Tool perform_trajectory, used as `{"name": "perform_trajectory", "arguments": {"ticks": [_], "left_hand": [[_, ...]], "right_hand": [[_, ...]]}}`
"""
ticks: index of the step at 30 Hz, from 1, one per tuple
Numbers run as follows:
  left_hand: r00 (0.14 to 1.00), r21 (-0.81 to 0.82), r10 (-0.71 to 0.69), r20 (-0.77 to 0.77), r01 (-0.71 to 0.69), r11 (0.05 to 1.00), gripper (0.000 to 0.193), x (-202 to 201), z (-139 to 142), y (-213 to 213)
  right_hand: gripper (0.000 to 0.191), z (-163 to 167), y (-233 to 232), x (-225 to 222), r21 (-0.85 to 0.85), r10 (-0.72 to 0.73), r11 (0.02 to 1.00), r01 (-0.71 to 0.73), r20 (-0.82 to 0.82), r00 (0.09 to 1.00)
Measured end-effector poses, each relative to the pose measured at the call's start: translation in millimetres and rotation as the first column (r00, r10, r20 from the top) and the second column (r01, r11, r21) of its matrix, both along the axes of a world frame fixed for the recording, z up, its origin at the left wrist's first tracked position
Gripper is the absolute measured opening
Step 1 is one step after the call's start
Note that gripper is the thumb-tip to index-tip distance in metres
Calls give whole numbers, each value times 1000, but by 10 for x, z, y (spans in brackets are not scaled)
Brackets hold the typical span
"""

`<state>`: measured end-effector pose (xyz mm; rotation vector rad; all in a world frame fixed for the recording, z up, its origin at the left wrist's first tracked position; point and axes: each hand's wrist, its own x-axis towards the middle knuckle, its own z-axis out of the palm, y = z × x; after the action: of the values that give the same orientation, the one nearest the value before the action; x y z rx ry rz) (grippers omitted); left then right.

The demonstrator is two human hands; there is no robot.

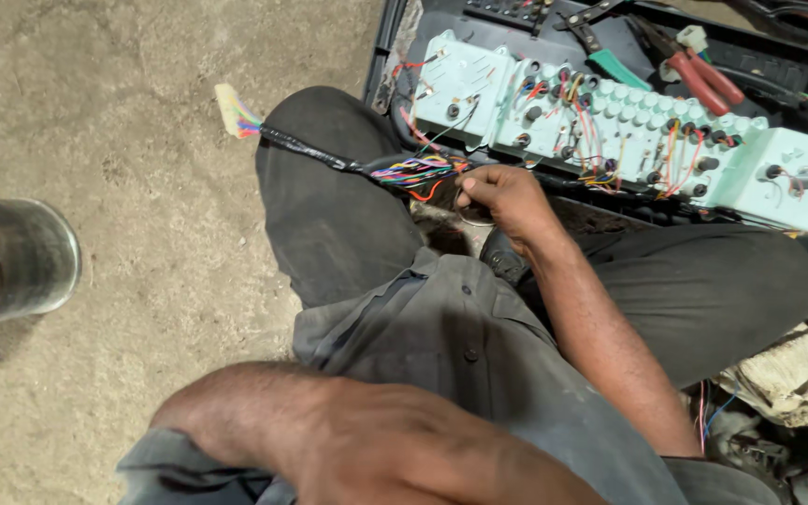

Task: The person sits on the floor and works on an open electronics box containing multiple circuit boards and wires. They use pliers to strip and twist wires, then wrap the connections with electrical tape.

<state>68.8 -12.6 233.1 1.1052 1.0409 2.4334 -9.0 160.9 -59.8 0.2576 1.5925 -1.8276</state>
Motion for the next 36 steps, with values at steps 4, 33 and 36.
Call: {"name": "perform_trajectory", "arguments": {"ticks": [4,33,36], "left_hand": [[1000,14,10,18,-10,1000,25,-1,20,-10],[522,-957,821,232,-29,289,33,-373,-2702,88],[598,-973,792,126,-82,216,33,-355,-2656,98]], "right_hand": [[18,6,3,9,-30,-5,1000,5,-22,1000],[20,149,35,-102,51,56,997,-60,81,995],[17,118,31,-101,135,19,991,-23,29,999]]}}
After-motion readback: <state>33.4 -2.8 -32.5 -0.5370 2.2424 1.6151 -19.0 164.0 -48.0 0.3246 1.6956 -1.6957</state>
